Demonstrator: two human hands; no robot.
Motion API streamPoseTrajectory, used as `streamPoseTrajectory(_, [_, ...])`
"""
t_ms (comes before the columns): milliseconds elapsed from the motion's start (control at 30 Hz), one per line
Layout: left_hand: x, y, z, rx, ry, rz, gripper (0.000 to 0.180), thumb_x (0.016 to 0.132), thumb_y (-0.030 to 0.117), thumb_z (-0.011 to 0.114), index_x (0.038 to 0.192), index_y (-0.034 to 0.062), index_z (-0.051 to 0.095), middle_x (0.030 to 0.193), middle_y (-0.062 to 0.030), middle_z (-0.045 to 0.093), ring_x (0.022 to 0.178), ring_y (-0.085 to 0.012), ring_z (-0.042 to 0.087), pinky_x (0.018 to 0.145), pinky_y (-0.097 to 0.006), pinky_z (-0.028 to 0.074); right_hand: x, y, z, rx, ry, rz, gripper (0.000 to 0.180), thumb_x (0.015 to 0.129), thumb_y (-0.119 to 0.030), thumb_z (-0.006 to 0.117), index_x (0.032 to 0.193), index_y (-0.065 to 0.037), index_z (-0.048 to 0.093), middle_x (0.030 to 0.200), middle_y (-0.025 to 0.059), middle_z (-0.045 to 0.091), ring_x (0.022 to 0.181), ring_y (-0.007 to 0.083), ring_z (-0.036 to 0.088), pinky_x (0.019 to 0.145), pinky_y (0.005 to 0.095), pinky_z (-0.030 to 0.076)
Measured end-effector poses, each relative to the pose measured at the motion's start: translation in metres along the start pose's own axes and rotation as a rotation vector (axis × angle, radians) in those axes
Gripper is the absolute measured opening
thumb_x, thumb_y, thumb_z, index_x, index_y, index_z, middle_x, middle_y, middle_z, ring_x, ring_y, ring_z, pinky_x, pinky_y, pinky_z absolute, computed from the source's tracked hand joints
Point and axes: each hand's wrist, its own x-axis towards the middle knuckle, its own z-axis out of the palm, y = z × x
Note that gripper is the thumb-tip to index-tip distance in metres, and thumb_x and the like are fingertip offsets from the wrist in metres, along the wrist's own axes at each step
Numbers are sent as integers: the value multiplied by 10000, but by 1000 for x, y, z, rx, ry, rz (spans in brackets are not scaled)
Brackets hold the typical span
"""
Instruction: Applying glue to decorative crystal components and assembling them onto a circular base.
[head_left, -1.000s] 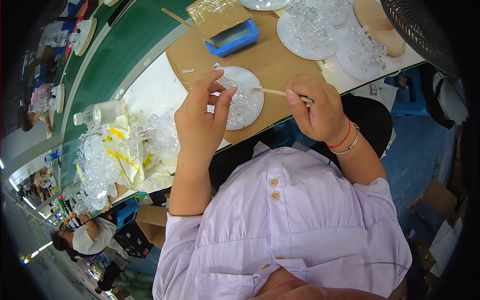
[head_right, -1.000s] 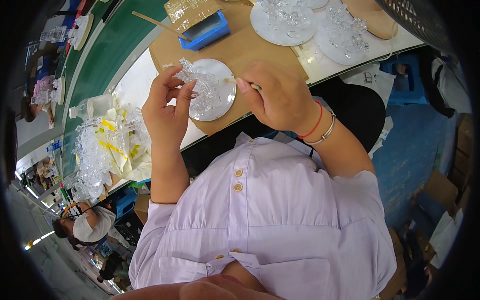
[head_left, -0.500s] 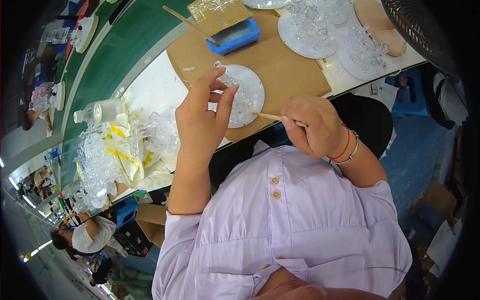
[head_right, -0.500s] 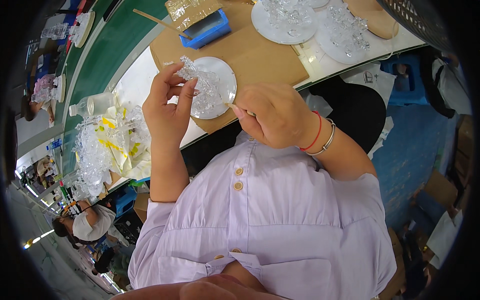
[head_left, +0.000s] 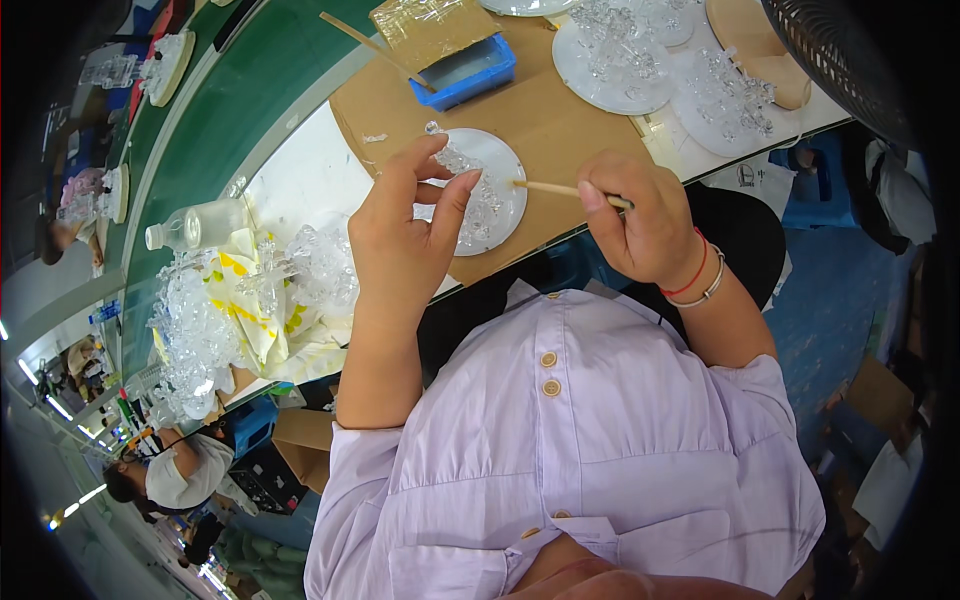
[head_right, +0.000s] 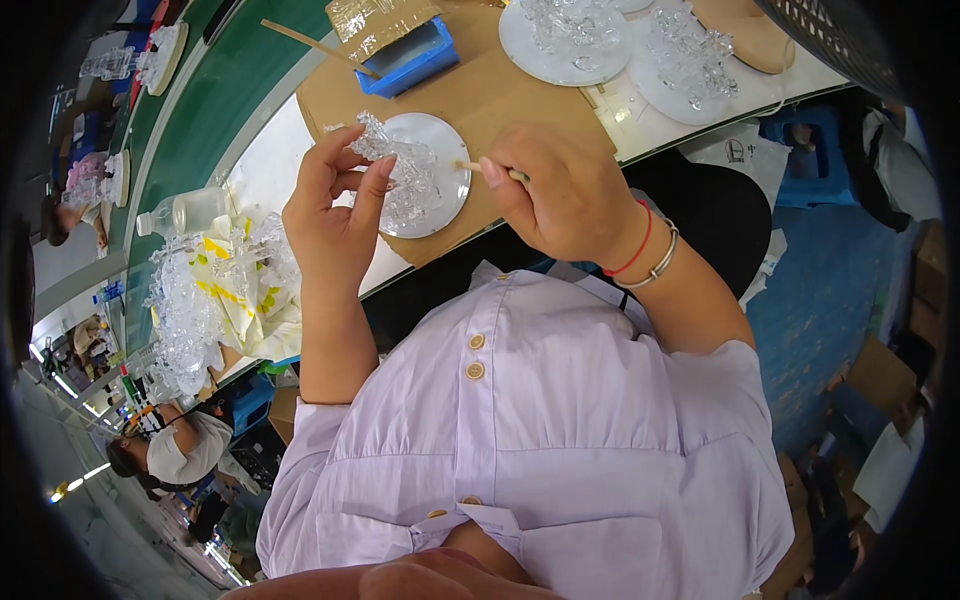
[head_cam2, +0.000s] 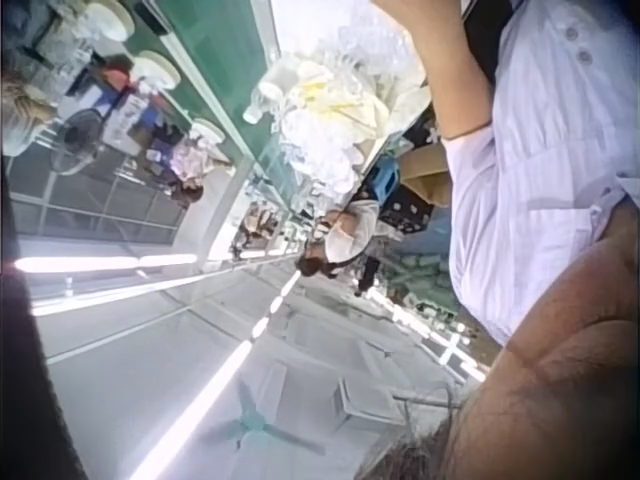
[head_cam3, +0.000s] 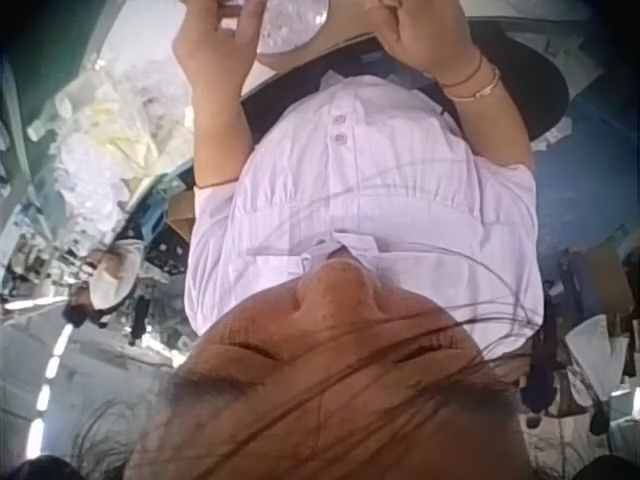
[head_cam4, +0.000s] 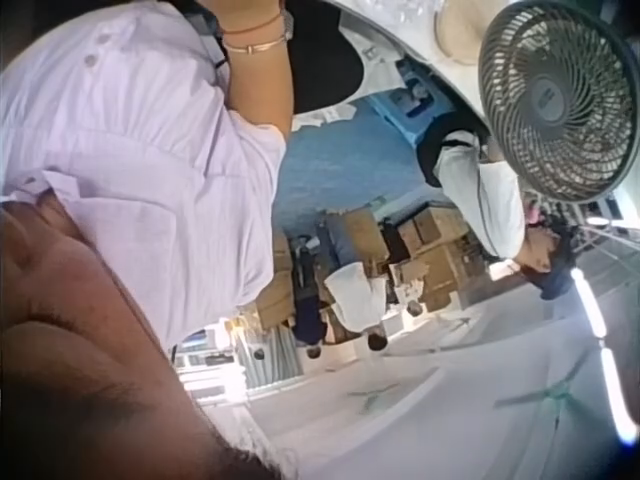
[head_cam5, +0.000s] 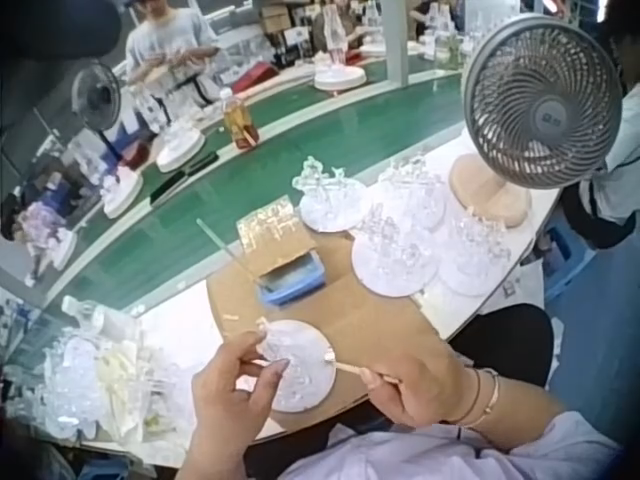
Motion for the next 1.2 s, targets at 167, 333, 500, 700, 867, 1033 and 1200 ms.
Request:
streamPoseTrajectory(167, [0,0,1,-17,9,-6,319,807,137,749,1081,46,612,805,-89,671,706,-158,698,589,-241,507,-6,-13,0,67,-18,-26,118,848,53,550,936,13,481,744,144,590,592,281,581,519,332,455])
streamPoseTrajectory(333, [1,-1,2,-18,11,1,322,806,133,751,1079,37,611,805,-93,669,690,-155,692,579,-238,503,-7,-9,-1,84,-33,12,119,848,52,551,938,16,482,748,148,592,594,283,582,523,331,458])
streamPoseTrajectory(500, [1,0,1,7,14,28,322,801,125,755,1075,35,612,801,-93,666,666,-149,680,573,-237,497,3,4,-1,18,19,21,99,871,47,537,948,15,485,799,156,600,594,268,574,537,320,458])
streamPoseTrajectory(700, [1,-3,1,-25,8,14,328,799,116,756,1080,30,609,804,-94,664,673,-150,679,586,-235,496,15,19,6,-36,69,11,103,882,25,552,962,12,488,798,135,597,585,251,557,543,318,452])
streamPoseTrajectory(867, [1,-4,1,-4,11,44,333,797,111,758,1081,25,607,807,-96,663,678,-150,677,592,-240,501,23,26,13,-31,71,-9,104,887,7,566,965,9,496,793,127,594,589,251,554,541,317,447])
streamPoseTrajectory(1033, [0,-4,2,-13,15,40,336,794,107,761,1081,23,608,816,-97,663,682,-149,676,597,-241,504,30,32,23,13,98,-46,114,885,1,579,972,3,505,792,130,594,592,258,554,537,321,446])
streamPoseTrajectory(1200, [-1,-4,0,-19,8,40,339,791,99,762,1083,19,610,823,-98,662,685,-146,672,596,-245,503,29,30,22,25,57,-52,125,865,2,597,959,0,516,794,138,598,607,269,565,550,330,451])
